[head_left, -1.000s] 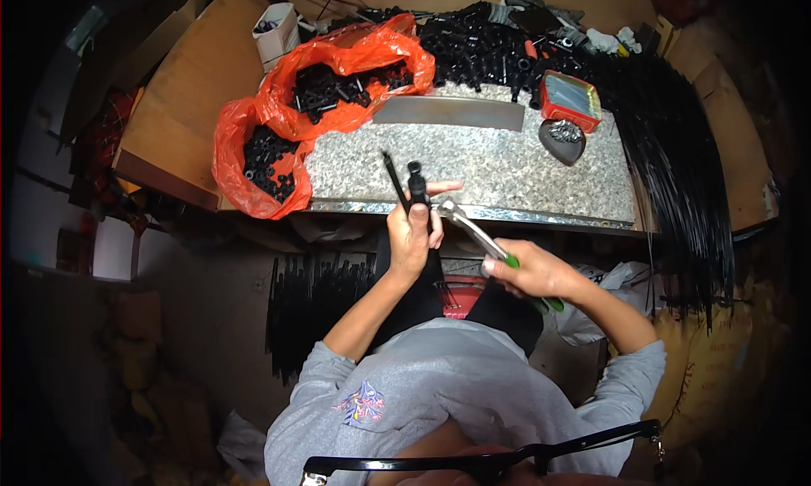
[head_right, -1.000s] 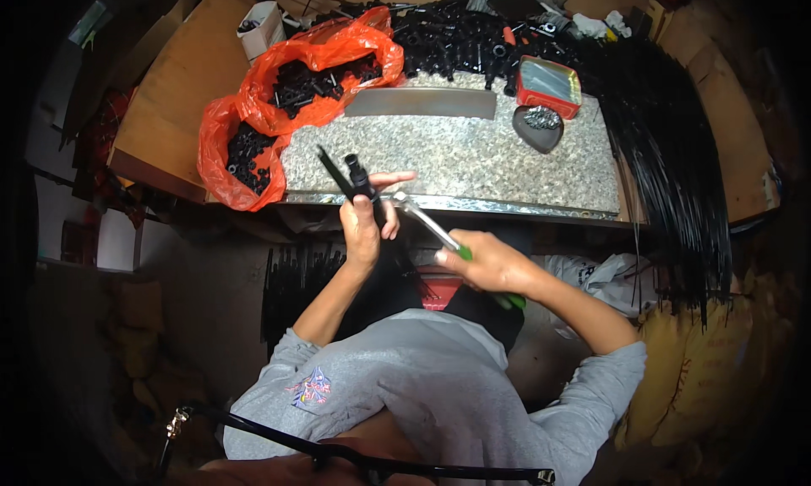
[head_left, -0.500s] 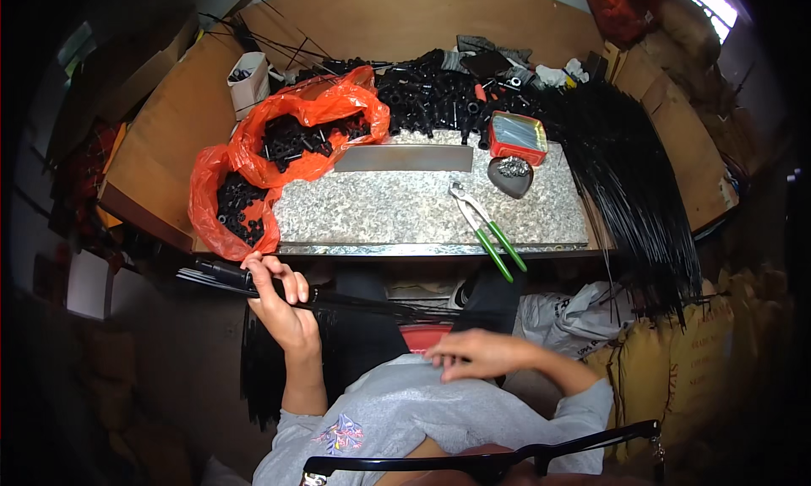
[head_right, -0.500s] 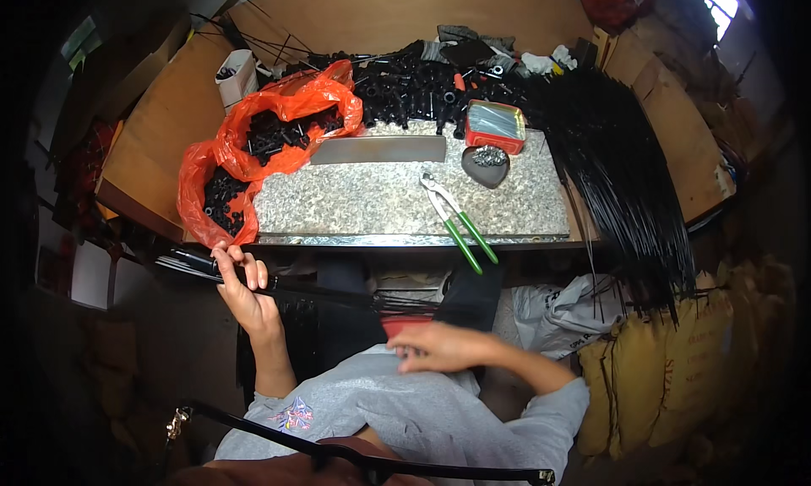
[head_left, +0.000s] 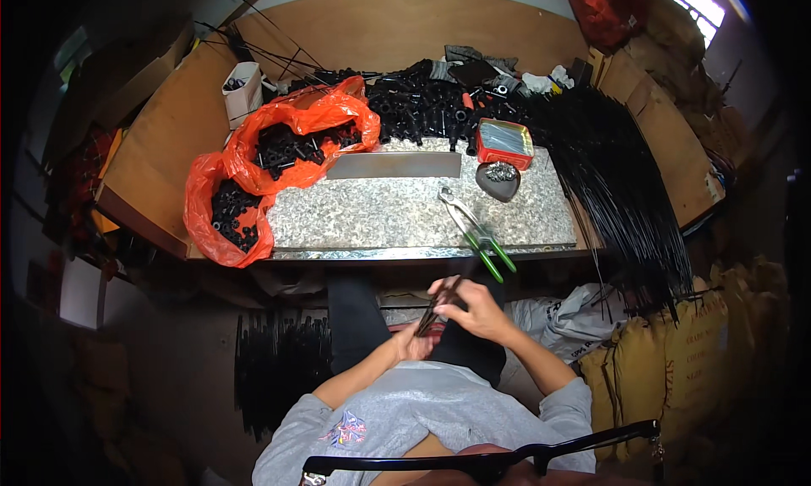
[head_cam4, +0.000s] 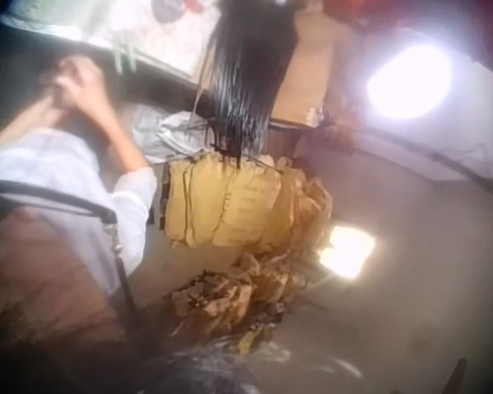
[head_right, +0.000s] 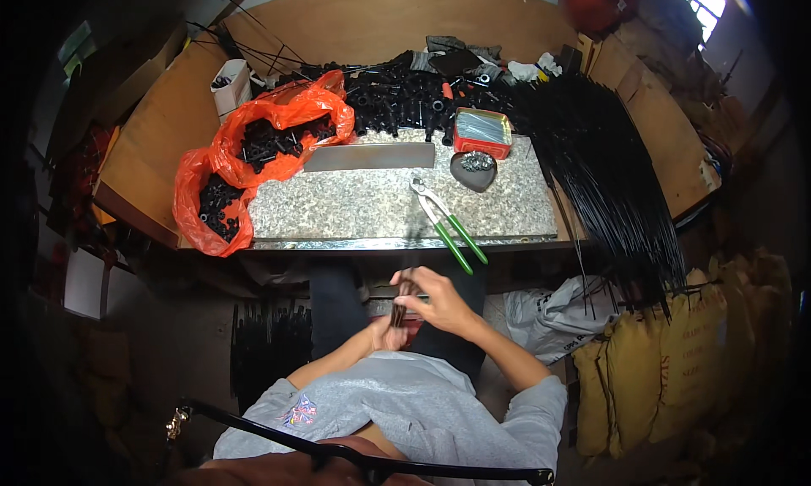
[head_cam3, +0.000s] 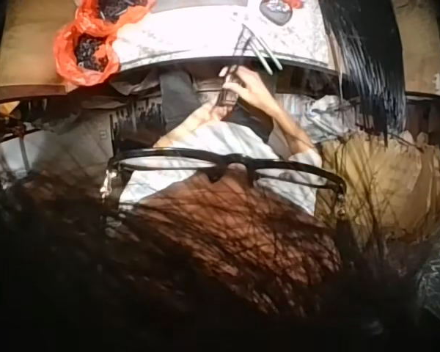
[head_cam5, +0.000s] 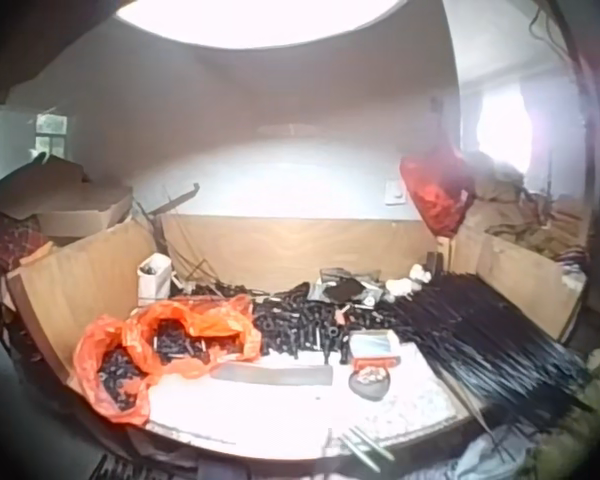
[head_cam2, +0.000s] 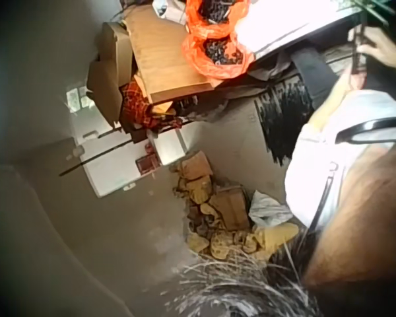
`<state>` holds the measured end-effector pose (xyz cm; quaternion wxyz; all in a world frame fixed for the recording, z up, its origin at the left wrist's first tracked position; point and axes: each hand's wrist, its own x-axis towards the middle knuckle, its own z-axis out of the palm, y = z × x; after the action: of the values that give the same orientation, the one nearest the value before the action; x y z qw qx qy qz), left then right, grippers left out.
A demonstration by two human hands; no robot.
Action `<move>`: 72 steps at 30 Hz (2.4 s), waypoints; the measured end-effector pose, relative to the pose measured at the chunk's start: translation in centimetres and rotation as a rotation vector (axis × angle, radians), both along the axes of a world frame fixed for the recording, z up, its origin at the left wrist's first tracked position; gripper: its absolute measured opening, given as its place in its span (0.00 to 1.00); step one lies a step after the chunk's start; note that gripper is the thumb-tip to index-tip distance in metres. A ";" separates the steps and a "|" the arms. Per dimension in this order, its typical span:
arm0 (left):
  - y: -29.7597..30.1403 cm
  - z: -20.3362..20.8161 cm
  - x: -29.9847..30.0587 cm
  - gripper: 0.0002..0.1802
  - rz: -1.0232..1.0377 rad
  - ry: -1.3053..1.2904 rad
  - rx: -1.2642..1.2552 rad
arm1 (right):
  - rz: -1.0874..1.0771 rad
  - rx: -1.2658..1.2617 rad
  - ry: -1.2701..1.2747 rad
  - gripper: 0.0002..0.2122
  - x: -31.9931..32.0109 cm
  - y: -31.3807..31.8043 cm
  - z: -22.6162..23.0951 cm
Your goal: The person aligns a bundle of thin rods, inserts them into a plastic socket along with a wire, and secures the assembly by crimping and cutting the wire using pliers.
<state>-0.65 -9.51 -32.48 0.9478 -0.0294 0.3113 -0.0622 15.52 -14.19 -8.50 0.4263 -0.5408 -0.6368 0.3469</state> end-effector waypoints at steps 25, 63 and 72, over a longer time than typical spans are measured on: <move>7.0 33.3 1.8 0.13 0.689 -0.076 1.797 | -0.074 0.299 0.078 0.09 -0.2 5.8 9.6; 9.9 32.3 1.1 0.07 0.435 -0.616 1.383 | 0.177 0.134 0.552 0.08 0.4 6.1 9.2; 9.6 32.9 1.2 0.10 0.436 -0.674 1.339 | 0.202 0.132 0.697 0.07 0.3 6.2 8.5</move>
<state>0.60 0.06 0.38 0.7980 0.5087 -0.0351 0.3211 15.85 -7.94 0.01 0.6152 -0.2957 -0.5244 0.5090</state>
